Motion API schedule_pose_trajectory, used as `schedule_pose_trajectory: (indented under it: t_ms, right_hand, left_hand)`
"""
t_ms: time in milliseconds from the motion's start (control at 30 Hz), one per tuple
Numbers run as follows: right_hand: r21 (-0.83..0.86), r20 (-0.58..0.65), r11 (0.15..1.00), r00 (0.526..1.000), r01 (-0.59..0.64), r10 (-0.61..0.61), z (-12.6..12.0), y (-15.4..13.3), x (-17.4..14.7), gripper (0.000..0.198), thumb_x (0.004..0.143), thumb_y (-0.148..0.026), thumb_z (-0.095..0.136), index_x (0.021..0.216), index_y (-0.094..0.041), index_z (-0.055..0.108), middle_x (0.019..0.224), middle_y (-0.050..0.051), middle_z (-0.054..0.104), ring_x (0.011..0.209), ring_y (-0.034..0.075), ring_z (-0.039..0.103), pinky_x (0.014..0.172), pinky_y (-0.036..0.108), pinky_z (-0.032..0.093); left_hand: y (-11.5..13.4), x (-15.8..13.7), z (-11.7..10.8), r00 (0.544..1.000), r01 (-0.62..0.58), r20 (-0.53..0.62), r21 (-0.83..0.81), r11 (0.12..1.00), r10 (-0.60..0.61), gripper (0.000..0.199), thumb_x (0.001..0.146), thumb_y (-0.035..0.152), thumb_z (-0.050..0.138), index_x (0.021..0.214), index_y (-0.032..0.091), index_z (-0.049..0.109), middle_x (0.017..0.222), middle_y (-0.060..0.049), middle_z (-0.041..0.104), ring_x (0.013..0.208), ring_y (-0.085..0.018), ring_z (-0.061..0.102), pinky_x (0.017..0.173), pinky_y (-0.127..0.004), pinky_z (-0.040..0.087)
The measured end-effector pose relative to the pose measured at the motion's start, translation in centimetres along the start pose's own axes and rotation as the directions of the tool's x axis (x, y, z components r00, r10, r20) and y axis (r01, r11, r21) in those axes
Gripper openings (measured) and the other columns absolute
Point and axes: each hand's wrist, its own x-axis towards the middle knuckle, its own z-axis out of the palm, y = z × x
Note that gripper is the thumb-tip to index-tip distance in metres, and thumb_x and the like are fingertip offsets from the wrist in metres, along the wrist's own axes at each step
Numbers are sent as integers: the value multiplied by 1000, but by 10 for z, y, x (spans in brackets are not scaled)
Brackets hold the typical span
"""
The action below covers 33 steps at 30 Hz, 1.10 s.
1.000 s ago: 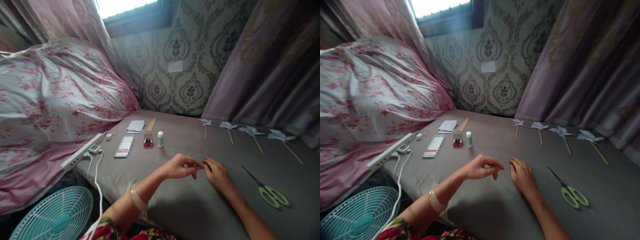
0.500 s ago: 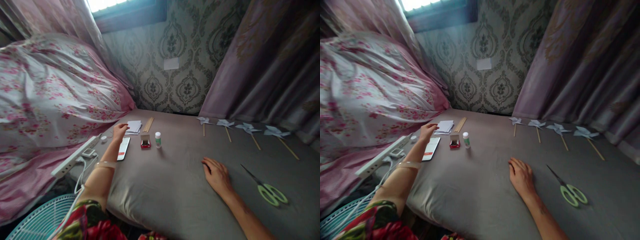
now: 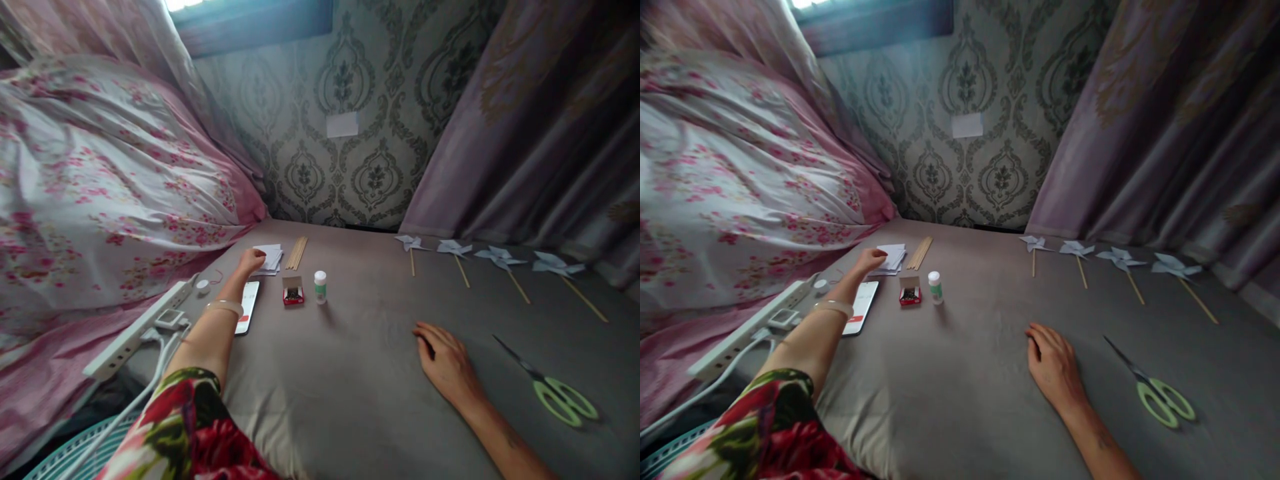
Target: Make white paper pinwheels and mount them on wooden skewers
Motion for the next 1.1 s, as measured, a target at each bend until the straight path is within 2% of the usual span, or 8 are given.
schedule_pose_trajectory:
  t_ms: [267, 367, 500, 633, 767, 1100]
  right_hand:
    - [16, 11, 1000, 1000, -15, 15, -2, -3, 0, 29, 86, -24, 39, 94, -19, 66, 109, 11, 69, 103, 25, 62, 90, 44, 48]
    - [7, 10, 1000, 1000, -4, 3, -1, -2, 0, 29, 86, -24, 40, 95, -18, 66, 109, 11, 69, 103, 25, 62, 90, 44, 49]
    - [-3, 4, 1000, 1000, 8, -8, 0, -1, 0, 28, 86, -24, 40, 96, -18, 66, 108, 11, 69, 102, 25, 62, 89, 43, 48]
    - [-1, 2, 1000, 1000, 7, -7, 0, -2, 0, 27, 86, -24, 40, 95, -18, 65, 108, 10, 70, 101, 25, 62, 88, 43, 49]
    - [1, 9, 1000, 1000, -6, 6, -1, -3, 0, 28, 86, -23, 40, 95, -19, 66, 109, 10, 69, 102, 25, 62, 89, 43, 49]
    - [9, 12, 1000, 1000, -11, 11, 0, -3, -1, 29, 85, -24, 40, 96, -19, 66, 109, 11, 69, 104, 26, 62, 92, 45, 48]
  left_hand:
    - [3, 20, 10, 996, 29, 71, 259, 965, -49, 20, 59, 19, 62, 75, 14, 72, 84, -12, 74, 92, -30, 66, 78, -31, 48]
    - [4, 27, 10, 995, 34, 80, 336, 941, -65, 16, 62, 26, 65, 70, 14, 71, 84, -15, 73, 93, -31, 66, 77, -31, 48]
    - [7, 33, 11, 993, 62, 69, 415, 908, -99, 29, 64, 40, 68, 74, 13, 71, 90, -20, 72, 96, -34, 65, 76, -33, 48]
    - [12, 34, 15, 989, 103, 48, 458, 883, -140, 48, 65, 51, 68, 91, 11, 70, 106, -25, 68, 105, -38, 62, 78, -37, 49]
    - [17, 31, 20, 985, 140, 22, 478, 867, -171, 61, 65, 53, 68, 106, 8, 67, 119, -27, 62, 111, -41, 58, 82, -41, 49]
    - [18, 26, 19, 985, 144, 9, 495, 857, -170, 68, 61, 56, 72, 109, 8, 66, 123, -26, 61, 116, -41, 55, 84, -40, 50]
